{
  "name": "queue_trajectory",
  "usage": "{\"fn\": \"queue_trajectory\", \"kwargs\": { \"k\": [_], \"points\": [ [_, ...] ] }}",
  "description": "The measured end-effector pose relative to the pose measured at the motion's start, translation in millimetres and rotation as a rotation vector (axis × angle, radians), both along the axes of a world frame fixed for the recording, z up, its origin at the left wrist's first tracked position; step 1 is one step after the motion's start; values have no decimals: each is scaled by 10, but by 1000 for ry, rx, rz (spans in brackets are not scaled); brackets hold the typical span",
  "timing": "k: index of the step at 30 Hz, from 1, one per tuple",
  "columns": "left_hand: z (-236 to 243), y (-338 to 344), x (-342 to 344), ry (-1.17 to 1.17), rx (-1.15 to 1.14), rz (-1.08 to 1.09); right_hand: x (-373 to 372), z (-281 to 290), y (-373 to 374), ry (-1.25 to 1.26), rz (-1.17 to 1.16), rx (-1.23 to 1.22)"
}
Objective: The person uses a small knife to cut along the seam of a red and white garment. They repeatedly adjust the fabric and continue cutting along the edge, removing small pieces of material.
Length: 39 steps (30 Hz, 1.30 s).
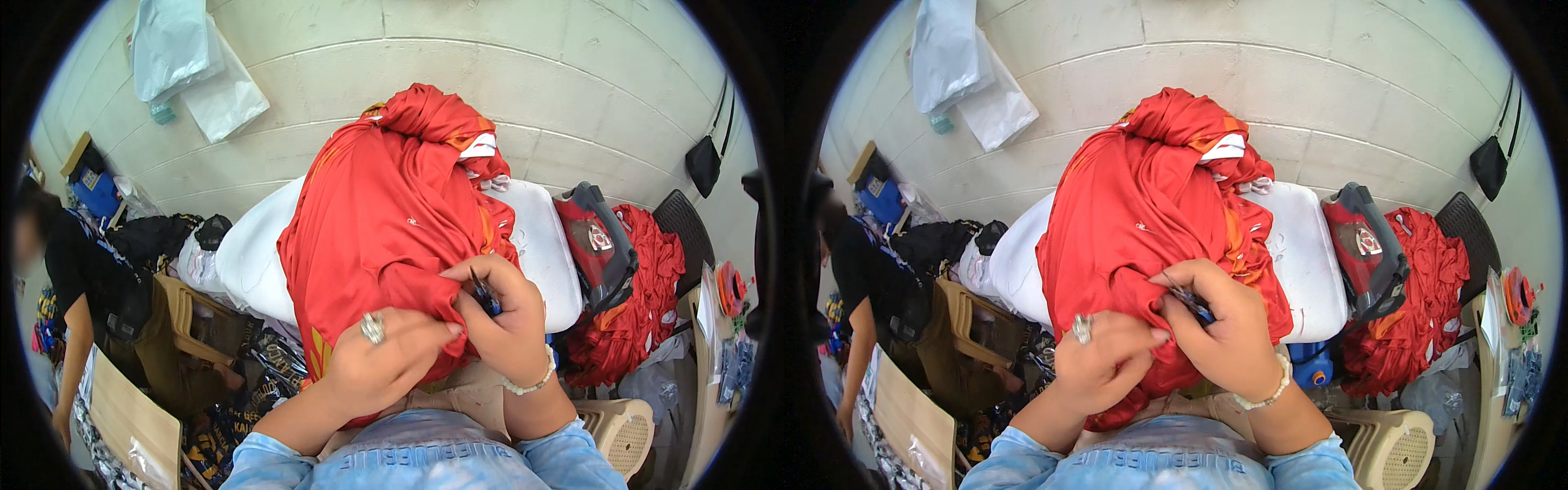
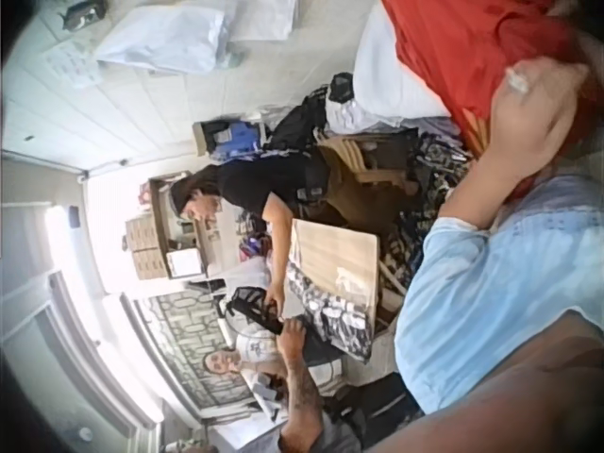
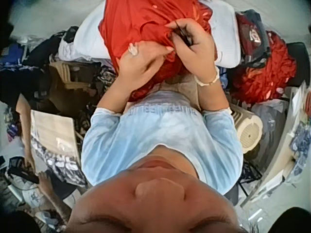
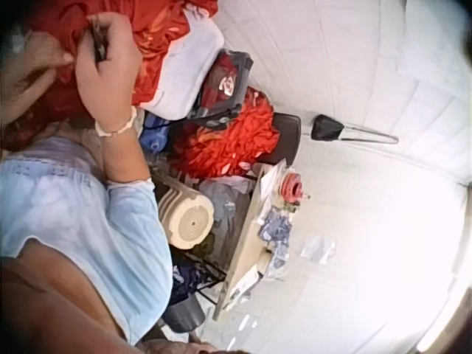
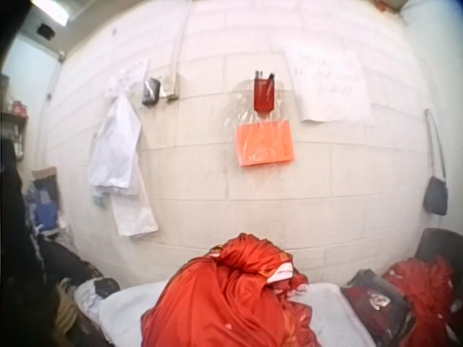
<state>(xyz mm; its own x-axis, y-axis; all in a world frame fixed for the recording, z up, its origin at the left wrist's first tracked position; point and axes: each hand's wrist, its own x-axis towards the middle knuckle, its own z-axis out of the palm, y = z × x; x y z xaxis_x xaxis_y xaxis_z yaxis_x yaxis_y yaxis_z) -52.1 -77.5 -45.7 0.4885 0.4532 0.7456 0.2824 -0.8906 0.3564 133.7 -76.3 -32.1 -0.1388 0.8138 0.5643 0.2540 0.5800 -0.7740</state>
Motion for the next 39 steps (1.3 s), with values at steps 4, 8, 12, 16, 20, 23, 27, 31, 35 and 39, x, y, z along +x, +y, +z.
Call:
{"fn": "queue_trajectory", "kwargs": {
  "k": [4,8,12,16,20,23,27,31,35,39],
  "points": [
    [-169,-52,114,-679,-779,-209,-91,-86,-87,34,-370,269],
    [-236,8,94,-884,-1018,-465,-81,-195,-207,-82,-104,259],
    [-244,69,91,-768,-809,-441,-32,-220,-156,-140,-132,239],
    [-258,88,48,-710,-740,-395,11,-191,-135,-82,-67,173],
    [-260,74,14,-885,-1038,-504,-10,-197,-202,519,81,-372],
    [-191,42,-47,-608,-1093,-461,33,-178,-163,656,161,-397],
    [-71,75,-125,-222,-1114,-524,30,-124,-93,104,181,-29],
    [-79,94,-39,-255,-926,-392,22,-76,-22,-62,30,155],
    [-116,80,49,-673,-1098,-354,27,-90,-91,61,-98,114],
    [-99,31,85,-989,-1314,-490,52,-155,-237,-102,24,-72]
  ]
}}
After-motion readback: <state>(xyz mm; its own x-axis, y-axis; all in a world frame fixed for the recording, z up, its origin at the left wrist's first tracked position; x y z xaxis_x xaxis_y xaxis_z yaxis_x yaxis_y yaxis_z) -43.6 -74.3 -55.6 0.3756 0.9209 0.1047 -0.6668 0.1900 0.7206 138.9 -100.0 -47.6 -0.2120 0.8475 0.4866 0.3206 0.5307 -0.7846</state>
